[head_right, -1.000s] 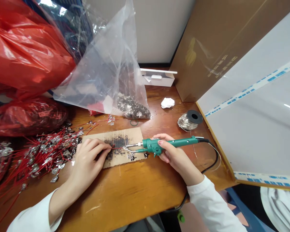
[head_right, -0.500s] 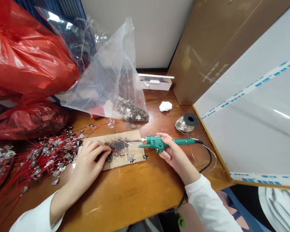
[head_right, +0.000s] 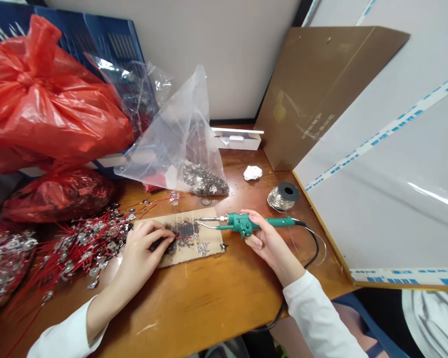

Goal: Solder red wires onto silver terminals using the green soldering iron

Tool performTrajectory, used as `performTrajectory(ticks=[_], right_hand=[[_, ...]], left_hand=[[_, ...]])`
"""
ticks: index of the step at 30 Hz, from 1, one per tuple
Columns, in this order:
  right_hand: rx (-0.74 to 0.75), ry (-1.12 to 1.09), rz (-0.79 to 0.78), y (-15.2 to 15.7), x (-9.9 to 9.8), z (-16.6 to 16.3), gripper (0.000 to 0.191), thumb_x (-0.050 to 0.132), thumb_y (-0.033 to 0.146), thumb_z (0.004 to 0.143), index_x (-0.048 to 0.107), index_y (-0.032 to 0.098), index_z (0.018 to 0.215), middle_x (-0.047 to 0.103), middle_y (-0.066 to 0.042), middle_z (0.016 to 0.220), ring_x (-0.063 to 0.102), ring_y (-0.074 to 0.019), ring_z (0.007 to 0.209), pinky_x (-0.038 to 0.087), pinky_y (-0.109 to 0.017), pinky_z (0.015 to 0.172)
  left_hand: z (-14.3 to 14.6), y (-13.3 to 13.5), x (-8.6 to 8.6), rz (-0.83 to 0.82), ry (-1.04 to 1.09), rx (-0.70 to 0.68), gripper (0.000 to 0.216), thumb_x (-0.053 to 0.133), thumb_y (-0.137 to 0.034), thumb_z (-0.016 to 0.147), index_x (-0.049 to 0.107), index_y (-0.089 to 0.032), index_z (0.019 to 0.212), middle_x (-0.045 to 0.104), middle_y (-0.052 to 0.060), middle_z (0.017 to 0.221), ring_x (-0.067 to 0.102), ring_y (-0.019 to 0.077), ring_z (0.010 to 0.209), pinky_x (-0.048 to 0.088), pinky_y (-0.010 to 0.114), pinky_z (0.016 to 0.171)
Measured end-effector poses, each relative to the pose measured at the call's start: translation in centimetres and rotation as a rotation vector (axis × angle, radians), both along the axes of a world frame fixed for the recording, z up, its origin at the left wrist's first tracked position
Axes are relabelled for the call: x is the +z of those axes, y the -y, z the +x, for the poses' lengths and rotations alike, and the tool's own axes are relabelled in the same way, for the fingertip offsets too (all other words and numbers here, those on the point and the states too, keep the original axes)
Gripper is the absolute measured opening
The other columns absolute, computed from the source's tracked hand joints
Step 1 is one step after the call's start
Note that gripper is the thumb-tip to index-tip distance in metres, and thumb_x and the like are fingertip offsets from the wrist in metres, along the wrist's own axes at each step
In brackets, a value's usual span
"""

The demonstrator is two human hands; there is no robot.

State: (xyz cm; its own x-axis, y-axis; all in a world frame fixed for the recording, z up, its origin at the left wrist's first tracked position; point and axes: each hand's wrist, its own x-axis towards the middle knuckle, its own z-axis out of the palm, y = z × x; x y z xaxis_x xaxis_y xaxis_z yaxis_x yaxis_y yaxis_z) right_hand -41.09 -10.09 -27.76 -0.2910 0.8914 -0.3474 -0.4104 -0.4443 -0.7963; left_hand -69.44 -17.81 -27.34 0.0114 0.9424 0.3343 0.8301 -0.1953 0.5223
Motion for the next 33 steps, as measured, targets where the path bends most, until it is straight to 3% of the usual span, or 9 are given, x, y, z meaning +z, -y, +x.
performTrajectory(ticks=[12, 25, 33], right_hand=[[-0.012, -0.017, -0.037, -0.04, -0.16, 0.13, 0.03, 0.074, 0.034, 0.071, 0.068, 0.02, 0.097, 0.064, 0.001, 0.071, 0.021, 0.0011, 0.034, 0.012, -0.017, 0.034], [-0.006, 0.005, -0.027, -0.01, -0.05, -0.03, 0.027, 0.071, 0.036, 0.071, 0.067, 0.021, 0.094, 0.062, 0.002, 0.068, 0.015, -0.0002, 0.035, 0.008, -0.02, 0.035], [0.0, -0.048, -0.092, -0.06, -0.6, 0.34, 0.033, 0.078, 0.039, 0.069, 0.068, 0.022, 0.095, 0.063, 0.003, 0.066, 0.018, 0.0019, 0.033, 0.011, -0.017, 0.035]], left_hand=[[-0.05, -0.09, 0.01, -0.009, 0.029, 0.011, 0.016, 0.058, -0.022, 0.089, 0.072, -0.023, 0.081, 0.065, 0.004, 0.087, 0.055, 0.0234, 0.089, 0.04, 0.038, 0.078], [-0.01, 0.05, -0.23, 0.02, -0.029, 0.005, 0.021, 0.053, -0.025, 0.092, 0.071, -0.025, 0.082, 0.067, 0.003, 0.088, 0.054, 0.0226, 0.086, 0.038, 0.037, 0.074], [-0.16, 0.04, -0.41, 0.065, -0.067, -0.003, 0.02, 0.055, -0.022, 0.091, 0.072, -0.027, 0.082, 0.067, 0.002, 0.085, 0.055, 0.0218, 0.082, 0.035, 0.035, 0.068]])
